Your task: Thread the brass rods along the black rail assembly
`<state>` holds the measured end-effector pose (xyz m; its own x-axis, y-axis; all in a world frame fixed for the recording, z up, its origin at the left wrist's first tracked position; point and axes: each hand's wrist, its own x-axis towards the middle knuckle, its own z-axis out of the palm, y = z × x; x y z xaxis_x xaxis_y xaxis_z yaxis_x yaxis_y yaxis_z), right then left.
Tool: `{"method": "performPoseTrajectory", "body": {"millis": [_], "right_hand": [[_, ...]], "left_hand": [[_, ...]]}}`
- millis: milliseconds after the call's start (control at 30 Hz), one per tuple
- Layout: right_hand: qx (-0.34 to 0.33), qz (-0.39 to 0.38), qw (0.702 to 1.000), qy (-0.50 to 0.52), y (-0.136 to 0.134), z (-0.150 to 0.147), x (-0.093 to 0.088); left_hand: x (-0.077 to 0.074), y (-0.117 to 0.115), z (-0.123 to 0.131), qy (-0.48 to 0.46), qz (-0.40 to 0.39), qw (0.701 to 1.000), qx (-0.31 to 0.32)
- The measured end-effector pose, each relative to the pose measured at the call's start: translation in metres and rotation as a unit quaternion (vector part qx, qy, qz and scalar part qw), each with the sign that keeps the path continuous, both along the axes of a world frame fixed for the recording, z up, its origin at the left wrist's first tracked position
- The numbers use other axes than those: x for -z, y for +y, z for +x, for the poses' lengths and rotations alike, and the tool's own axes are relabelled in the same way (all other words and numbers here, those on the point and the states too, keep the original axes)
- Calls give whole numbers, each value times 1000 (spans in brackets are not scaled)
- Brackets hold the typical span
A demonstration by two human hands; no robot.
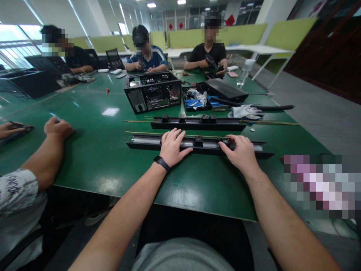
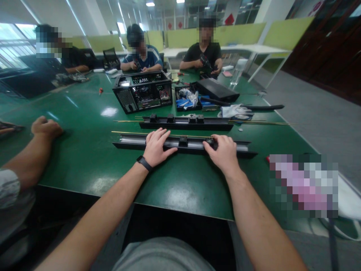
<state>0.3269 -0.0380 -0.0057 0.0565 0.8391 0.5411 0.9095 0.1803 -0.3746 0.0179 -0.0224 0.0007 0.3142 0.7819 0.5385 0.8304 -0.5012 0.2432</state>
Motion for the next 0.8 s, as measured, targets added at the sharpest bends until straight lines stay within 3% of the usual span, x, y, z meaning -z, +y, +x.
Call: {"method": "performPoseTrajectory", "body": {"millis": [800], "right_hand": [[7,19,996,83,4,8,-7]], "left_hand": [[1,0,0,1,5,1000,2]]}}
